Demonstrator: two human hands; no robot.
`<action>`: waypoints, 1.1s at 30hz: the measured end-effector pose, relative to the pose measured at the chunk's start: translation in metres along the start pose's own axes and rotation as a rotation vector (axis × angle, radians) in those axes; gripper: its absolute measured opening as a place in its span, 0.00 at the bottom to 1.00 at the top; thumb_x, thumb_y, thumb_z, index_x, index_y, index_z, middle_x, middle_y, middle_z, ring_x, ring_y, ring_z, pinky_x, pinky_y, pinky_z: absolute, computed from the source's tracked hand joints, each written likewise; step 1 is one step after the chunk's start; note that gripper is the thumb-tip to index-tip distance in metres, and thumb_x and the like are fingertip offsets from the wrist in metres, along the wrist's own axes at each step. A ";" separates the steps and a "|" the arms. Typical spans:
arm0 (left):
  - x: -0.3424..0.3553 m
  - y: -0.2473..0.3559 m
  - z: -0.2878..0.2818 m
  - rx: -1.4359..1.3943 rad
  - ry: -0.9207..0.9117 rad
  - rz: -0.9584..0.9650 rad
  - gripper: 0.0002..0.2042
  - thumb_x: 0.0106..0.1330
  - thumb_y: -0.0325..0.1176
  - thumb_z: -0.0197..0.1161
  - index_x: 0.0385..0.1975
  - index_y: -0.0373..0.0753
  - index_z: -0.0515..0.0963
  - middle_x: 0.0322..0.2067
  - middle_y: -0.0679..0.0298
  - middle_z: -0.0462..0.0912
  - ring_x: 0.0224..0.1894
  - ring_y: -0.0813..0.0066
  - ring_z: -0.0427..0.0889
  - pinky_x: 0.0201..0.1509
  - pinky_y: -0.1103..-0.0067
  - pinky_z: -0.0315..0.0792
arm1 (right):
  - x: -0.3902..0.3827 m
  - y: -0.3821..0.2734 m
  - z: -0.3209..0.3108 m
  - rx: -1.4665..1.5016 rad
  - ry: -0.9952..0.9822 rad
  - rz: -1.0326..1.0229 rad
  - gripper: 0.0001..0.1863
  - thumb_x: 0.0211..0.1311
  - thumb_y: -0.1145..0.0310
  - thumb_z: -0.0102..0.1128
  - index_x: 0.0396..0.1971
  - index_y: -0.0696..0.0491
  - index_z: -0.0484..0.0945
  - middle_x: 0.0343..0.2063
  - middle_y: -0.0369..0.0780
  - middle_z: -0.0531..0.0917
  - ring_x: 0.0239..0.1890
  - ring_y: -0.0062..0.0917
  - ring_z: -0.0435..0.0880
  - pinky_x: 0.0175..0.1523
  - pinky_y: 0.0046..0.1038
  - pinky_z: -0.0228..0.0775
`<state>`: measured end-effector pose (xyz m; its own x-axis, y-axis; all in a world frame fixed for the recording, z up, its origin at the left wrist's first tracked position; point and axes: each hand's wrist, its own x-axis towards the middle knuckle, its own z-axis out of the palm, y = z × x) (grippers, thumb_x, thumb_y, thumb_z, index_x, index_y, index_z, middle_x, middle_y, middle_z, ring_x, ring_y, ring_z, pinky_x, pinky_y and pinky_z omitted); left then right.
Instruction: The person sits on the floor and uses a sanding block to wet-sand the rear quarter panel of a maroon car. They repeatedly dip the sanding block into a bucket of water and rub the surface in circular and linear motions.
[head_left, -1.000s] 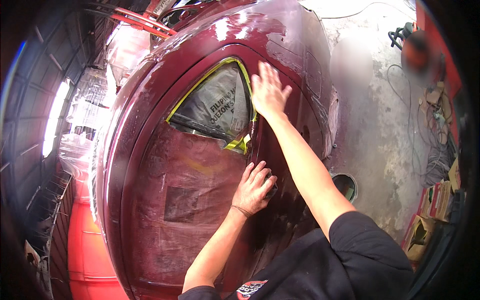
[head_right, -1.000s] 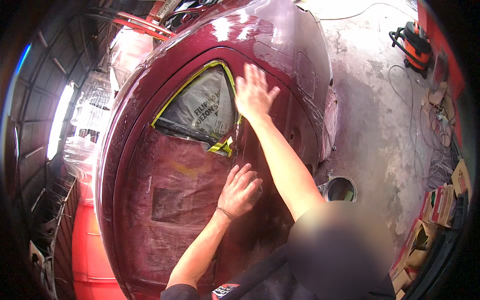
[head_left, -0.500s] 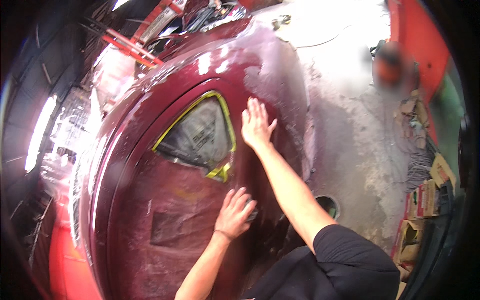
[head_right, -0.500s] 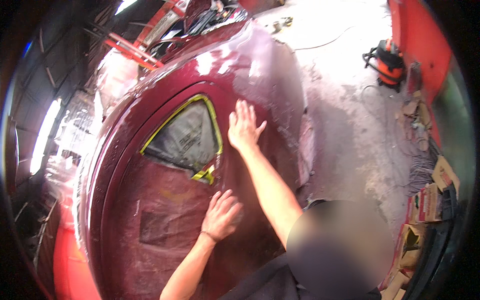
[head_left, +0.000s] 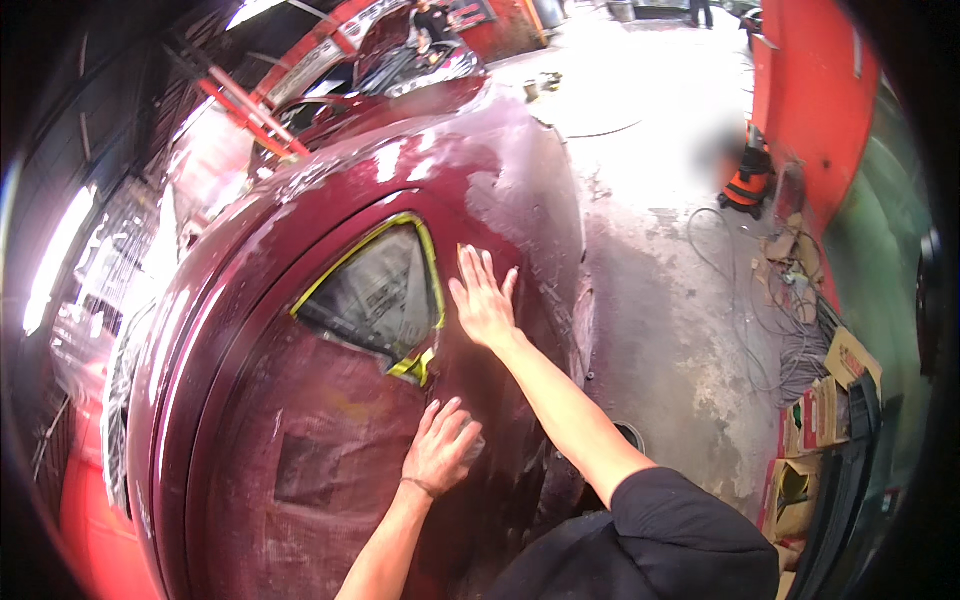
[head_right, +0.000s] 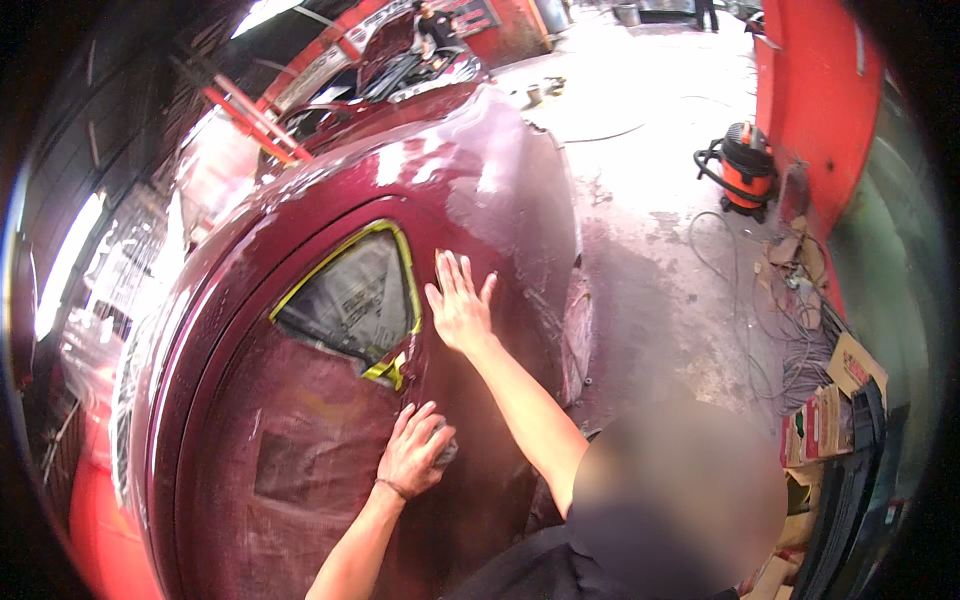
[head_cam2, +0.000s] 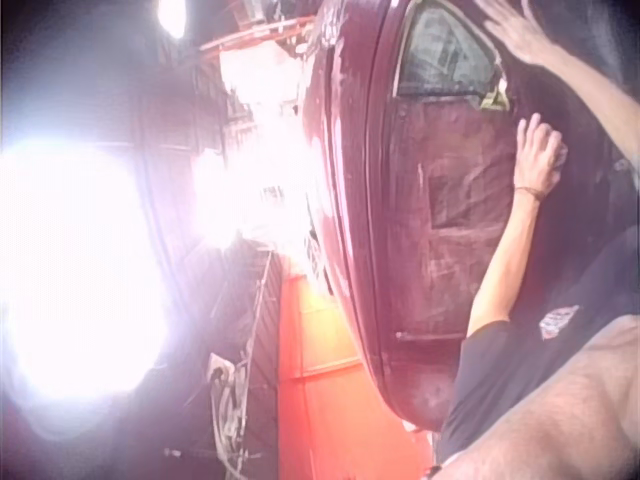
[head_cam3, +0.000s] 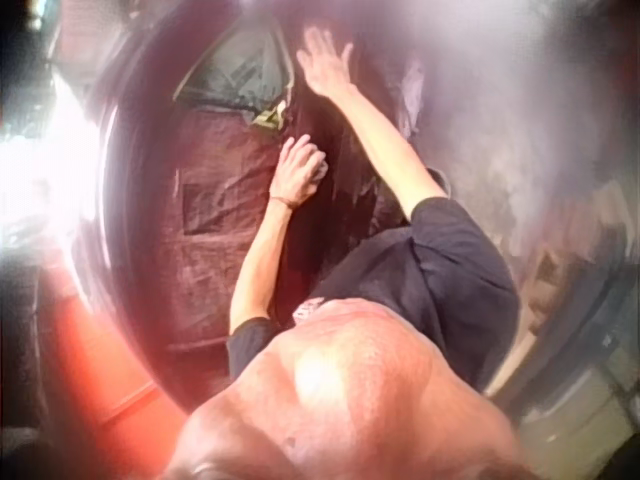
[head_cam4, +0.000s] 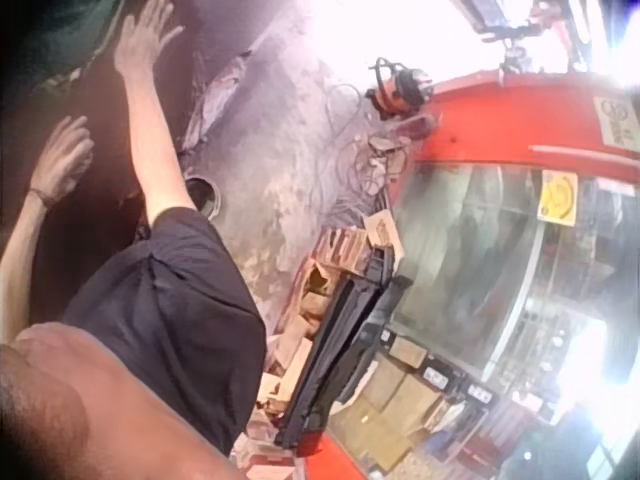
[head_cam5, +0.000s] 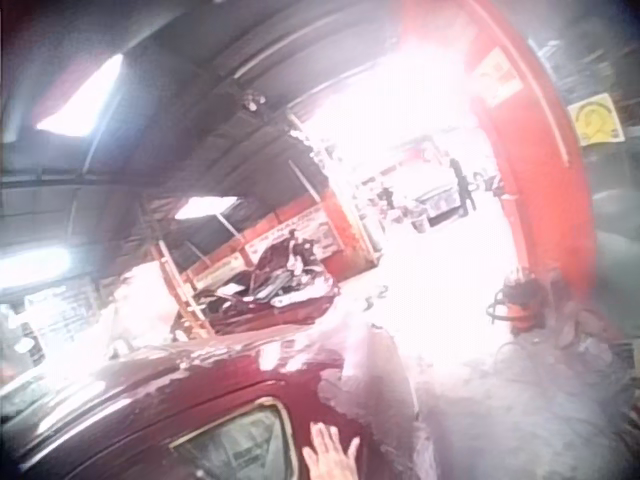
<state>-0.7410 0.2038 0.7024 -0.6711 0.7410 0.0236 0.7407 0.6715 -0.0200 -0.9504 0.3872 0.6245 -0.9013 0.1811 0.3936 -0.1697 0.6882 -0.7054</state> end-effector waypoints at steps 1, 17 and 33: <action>-0.005 -0.002 0.001 -0.001 0.019 -0.007 0.32 0.42 0.27 0.79 0.54 0.46 0.80 0.59 0.58 0.78 0.76 0.54 0.68 0.83 0.51 0.57 | -0.036 -0.010 0.001 0.160 0.008 -0.069 0.36 0.86 0.47 0.36 0.85 0.48 0.49 0.85 0.39 0.53 0.87 0.39 0.45 0.81 0.72 0.28; -0.007 0.001 0.007 -0.084 0.102 -0.042 0.26 0.44 0.24 0.77 0.48 0.42 0.82 0.54 0.59 0.80 0.72 0.52 0.73 0.81 0.51 0.61 | -0.109 0.007 -0.003 0.196 -0.114 -0.319 0.34 0.85 0.50 0.39 0.85 0.43 0.52 0.86 0.36 0.49 0.88 0.37 0.41 0.80 0.75 0.26; 0.000 0.003 0.001 -0.081 0.065 -0.056 0.28 0.43 0.24 0.76 0.50 0.42 0.83 0.55 0.59 0.80 0.73 0.52 0.72 0.81 0.51 0.62 | -0.086 0.035 0.006 0.144 -0.047 -0.313 0.33 0.85 0.53 0.39 0.85 0.41 0.53 0.85 0.34 0.52 0.87 0.35 0.44 0.81 0.71 0.24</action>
<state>-0.7394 0.2057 0.7017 -0.7099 0.6988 0.0872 0.7041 0.7072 0.0642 -0.8814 0.3919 0.5626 -0.8132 -0.0580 0.5791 -0.4925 0.5987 -0.6316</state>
